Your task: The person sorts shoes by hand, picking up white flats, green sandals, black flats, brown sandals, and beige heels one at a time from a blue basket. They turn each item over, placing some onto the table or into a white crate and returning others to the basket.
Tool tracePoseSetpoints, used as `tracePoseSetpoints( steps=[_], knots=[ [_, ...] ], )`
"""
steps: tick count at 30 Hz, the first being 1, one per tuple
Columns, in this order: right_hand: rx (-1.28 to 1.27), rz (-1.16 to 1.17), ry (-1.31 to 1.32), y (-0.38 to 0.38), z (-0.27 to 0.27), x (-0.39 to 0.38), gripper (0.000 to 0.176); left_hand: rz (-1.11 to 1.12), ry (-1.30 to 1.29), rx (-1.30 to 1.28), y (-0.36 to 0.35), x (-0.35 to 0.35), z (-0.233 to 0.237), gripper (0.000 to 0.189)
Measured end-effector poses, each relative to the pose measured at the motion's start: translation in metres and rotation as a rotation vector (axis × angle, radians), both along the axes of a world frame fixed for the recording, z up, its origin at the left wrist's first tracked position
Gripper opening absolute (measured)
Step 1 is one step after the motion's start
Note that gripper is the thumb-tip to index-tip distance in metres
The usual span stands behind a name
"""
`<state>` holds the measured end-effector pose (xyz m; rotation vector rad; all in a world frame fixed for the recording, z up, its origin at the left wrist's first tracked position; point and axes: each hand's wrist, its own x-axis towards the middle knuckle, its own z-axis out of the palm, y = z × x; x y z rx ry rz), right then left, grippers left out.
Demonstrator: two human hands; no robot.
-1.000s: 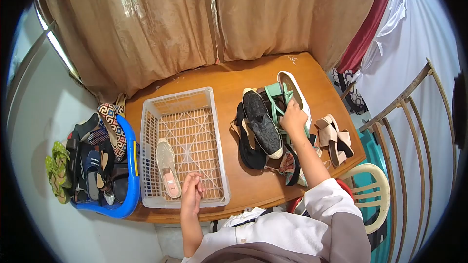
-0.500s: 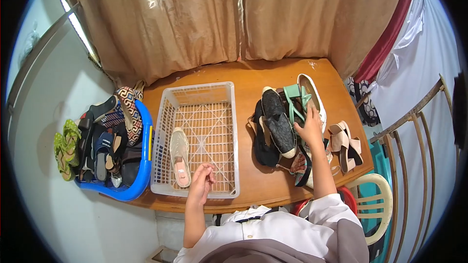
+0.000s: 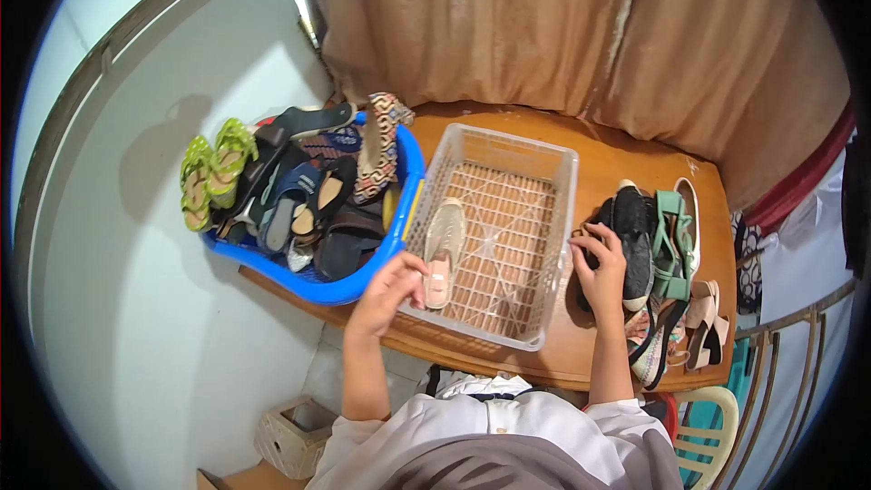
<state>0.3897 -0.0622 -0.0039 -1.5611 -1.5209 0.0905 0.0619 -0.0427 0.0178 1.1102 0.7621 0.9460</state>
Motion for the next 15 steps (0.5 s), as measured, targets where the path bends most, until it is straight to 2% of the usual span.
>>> tracePoseSetpoints(
  steps=[1,3,5,7,10,15],
  knots=[
    [-0.036,0.035,0.070,0.004,0.001,-0.017,0.014,0.096,0.042,0.051,0.002,-0.016,0.012,0.013],
    [-0.029,0.133,0.068,0.012,0.005,-0.049,0.013,0.259,0.305,0.165,0.015,-0.056,0.026,0.015],
    [0.002,0.214,0.079,0.019,0.008,-0.083,0.014,0.419,0.820,0.403,0.044,-0.108,0.017,0.023],
    [0.021,0.345,0.054,0.026,0.012,-0.114,0.013,0.472,1.162,0.716,0.076,-0.155,-0.008,0.038],
    [0.056,0.514,0.010,0.038,0.016,-0.164,0.015,0.280,1.369,0.544,0.102,-0.180,-0.030,0.061],
    [0.036,0.762,-0.159,0.060,0.000,-0.230,0.020,0.246,1.514,0.599,0.124,-0.184,-0.050,0.063]
  ],
)
